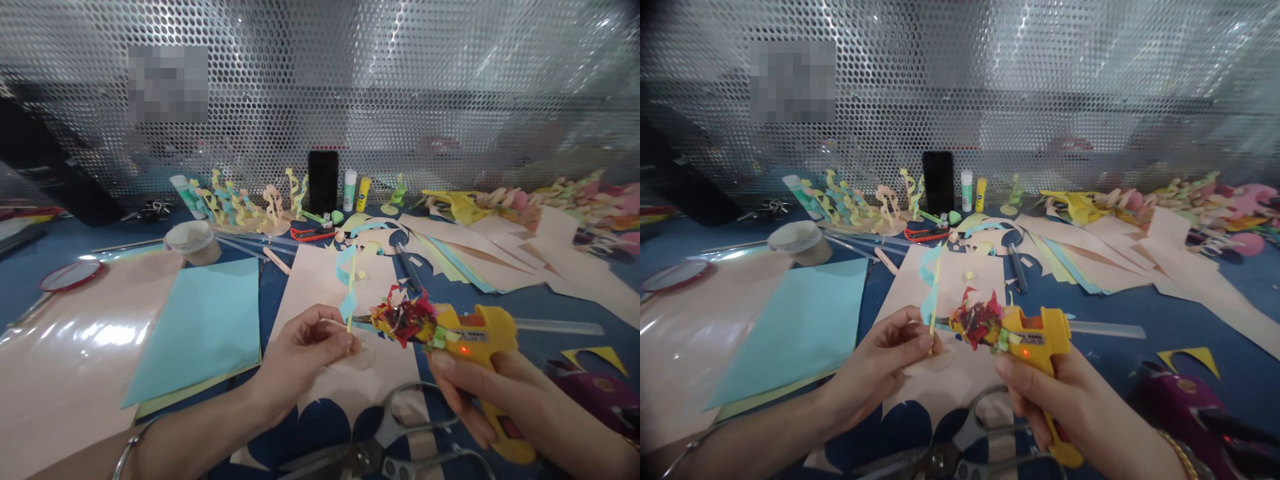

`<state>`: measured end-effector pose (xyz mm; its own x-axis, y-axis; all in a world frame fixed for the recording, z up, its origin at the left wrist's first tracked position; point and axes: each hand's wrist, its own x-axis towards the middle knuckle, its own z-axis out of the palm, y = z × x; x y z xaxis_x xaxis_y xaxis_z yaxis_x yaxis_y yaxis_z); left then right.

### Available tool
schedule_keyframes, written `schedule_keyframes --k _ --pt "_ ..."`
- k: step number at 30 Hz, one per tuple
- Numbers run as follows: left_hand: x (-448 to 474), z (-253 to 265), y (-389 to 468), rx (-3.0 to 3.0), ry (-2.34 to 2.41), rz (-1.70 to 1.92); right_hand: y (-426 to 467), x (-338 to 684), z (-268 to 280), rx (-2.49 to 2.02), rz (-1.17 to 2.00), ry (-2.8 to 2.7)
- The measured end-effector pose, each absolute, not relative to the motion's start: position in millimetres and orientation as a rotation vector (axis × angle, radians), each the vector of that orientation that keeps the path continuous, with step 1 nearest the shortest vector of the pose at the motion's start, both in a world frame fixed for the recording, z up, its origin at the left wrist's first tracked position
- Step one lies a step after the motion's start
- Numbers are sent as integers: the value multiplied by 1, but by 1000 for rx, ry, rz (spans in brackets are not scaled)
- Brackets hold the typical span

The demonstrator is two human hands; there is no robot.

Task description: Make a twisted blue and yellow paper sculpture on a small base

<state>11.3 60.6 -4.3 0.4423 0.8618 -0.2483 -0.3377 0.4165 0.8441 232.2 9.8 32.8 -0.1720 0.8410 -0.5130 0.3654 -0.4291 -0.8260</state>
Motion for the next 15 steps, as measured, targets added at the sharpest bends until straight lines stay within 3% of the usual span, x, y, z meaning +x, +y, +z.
schedule_keyframes --k 15 --pt "11 -3 60 806 777 852 10 231 34 -1671 1628 -1368"
